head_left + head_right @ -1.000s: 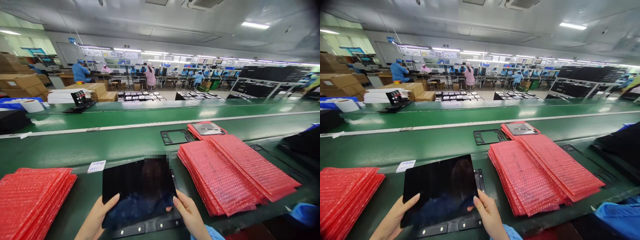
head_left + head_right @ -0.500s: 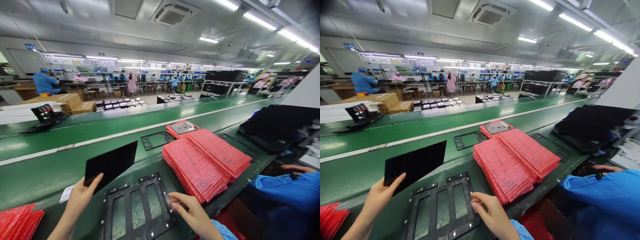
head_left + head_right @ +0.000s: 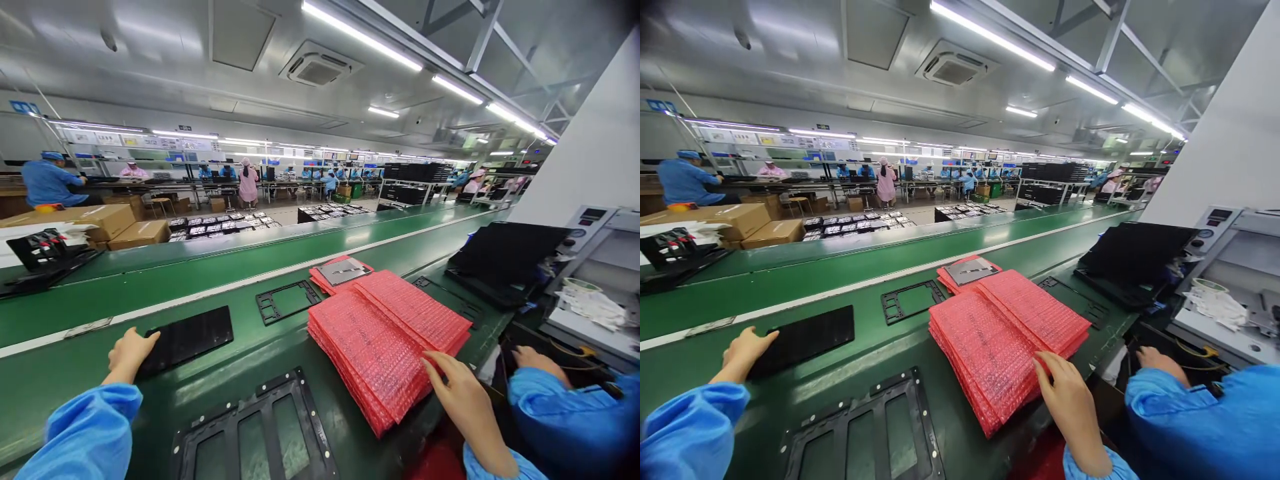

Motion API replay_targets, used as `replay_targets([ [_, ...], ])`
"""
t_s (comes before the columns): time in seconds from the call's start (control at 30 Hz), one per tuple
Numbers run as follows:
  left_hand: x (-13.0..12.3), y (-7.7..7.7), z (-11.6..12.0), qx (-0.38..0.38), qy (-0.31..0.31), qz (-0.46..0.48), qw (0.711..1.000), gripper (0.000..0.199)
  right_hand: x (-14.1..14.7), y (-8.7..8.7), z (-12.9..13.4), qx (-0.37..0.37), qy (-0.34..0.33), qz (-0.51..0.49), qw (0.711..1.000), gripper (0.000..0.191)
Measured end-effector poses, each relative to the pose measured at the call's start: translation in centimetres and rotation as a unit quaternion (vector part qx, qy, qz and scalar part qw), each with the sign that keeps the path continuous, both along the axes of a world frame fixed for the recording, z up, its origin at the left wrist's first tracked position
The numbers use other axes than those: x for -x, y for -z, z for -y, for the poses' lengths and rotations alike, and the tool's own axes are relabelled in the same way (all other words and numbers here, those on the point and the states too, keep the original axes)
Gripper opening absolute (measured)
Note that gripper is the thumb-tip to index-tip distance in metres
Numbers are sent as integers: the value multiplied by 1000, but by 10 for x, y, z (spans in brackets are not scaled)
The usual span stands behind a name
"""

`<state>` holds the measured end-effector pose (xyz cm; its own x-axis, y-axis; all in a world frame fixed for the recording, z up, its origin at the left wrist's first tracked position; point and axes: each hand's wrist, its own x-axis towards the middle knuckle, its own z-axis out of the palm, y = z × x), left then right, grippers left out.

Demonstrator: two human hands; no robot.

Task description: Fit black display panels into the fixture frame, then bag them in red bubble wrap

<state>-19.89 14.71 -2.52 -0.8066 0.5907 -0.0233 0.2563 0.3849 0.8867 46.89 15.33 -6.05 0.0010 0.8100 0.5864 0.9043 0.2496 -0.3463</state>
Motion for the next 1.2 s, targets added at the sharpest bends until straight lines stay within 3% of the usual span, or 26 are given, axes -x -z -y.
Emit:
replay_targets([
  [0.07,-14,-2,-17,32,30,-89,995,30,7,6,-5,5,-29,14,999,42],
  [0.13,-42,2,-44,44,97,-157,982,36,17,11,-11,12,-51,41,998,41],
  [0.27,-118,31,-104,102,193,-206,954,48,33,22,-26,31,-62,104,992,42],
  [0.37,-166,59,-136,168,189,-202,946,86,37,31,-35,42,-73,124,989,45],
  [0.47,-192,75,-150,213,148,-208,943,98,36,38,-38,37,-77,122,989,44],
  [0.57,-190,77,-152,225,118,-226,940,82,34,38,-38,35,-78,123,989,42],
  [0.7,-156,69,-144,240,92,-210,943,53,34,35,-37,49,-82,135,986,42],
  [0.87,-123,65,-134,251,101,-175,947,51,34,36,-38,56,-81,138,986,44],
  [1.07,-155,77,-143,230,104,-169,953,89,33,37,-39,60,-85,118,988,44],
  [1.2,-167,74,-144,203,82,-155,963,72,34,32,-37,73,-93,103,988,42],
])
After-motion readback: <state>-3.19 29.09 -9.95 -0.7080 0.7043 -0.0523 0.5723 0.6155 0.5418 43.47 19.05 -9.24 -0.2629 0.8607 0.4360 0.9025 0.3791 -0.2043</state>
